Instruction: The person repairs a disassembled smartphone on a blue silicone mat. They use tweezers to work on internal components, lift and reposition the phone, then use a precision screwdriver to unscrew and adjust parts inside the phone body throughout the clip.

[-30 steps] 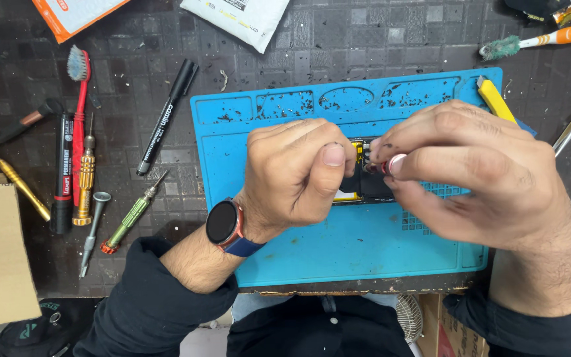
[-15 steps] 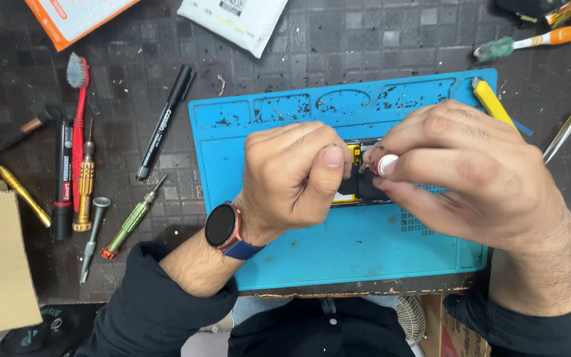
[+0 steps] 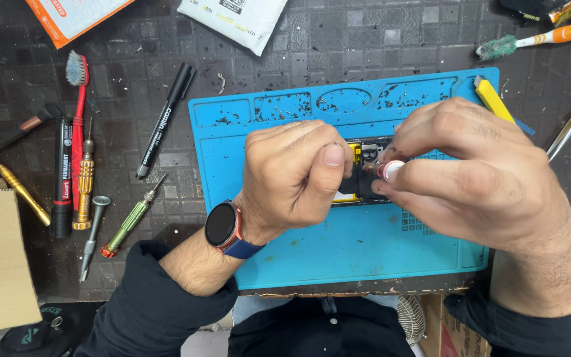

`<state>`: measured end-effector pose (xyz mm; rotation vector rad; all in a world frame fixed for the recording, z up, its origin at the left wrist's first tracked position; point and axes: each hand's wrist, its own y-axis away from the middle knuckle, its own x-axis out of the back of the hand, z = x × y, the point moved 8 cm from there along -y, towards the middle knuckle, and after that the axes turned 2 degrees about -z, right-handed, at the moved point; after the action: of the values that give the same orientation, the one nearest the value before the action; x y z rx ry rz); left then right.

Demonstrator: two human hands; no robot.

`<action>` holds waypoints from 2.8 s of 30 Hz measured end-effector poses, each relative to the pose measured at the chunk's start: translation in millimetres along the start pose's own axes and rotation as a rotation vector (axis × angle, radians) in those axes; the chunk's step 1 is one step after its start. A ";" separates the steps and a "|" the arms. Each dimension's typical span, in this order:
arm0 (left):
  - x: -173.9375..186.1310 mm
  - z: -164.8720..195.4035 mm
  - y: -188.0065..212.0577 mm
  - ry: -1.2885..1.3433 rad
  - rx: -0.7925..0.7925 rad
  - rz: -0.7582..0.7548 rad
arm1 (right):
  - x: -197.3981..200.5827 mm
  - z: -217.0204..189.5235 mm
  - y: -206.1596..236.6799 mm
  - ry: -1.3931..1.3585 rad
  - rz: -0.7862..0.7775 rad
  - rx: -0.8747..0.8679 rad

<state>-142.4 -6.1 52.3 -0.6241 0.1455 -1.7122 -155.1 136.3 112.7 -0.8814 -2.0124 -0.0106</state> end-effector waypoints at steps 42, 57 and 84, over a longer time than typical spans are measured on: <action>-1.4 -0.2 -0.5 -0.003 0.001 -0.010 | 3.3 -2.3 -2.6 -0.027 0.004 0.024; -2.3 -1.5 0.3 0.009 -0.008 -0.013 | 3.2 -2.4 -1.9 -0.015 0.030 0.053; -6.8 30.0 4.2 -0.269 -0.405 -0.032 | 6.0 16.2 10.1 -0.019 0.111 -0.137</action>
<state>-123.7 6.3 73.6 -1.1544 0.2955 -1.6220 -163.1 152.7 104.4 -1.0823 -1.9958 -0.0790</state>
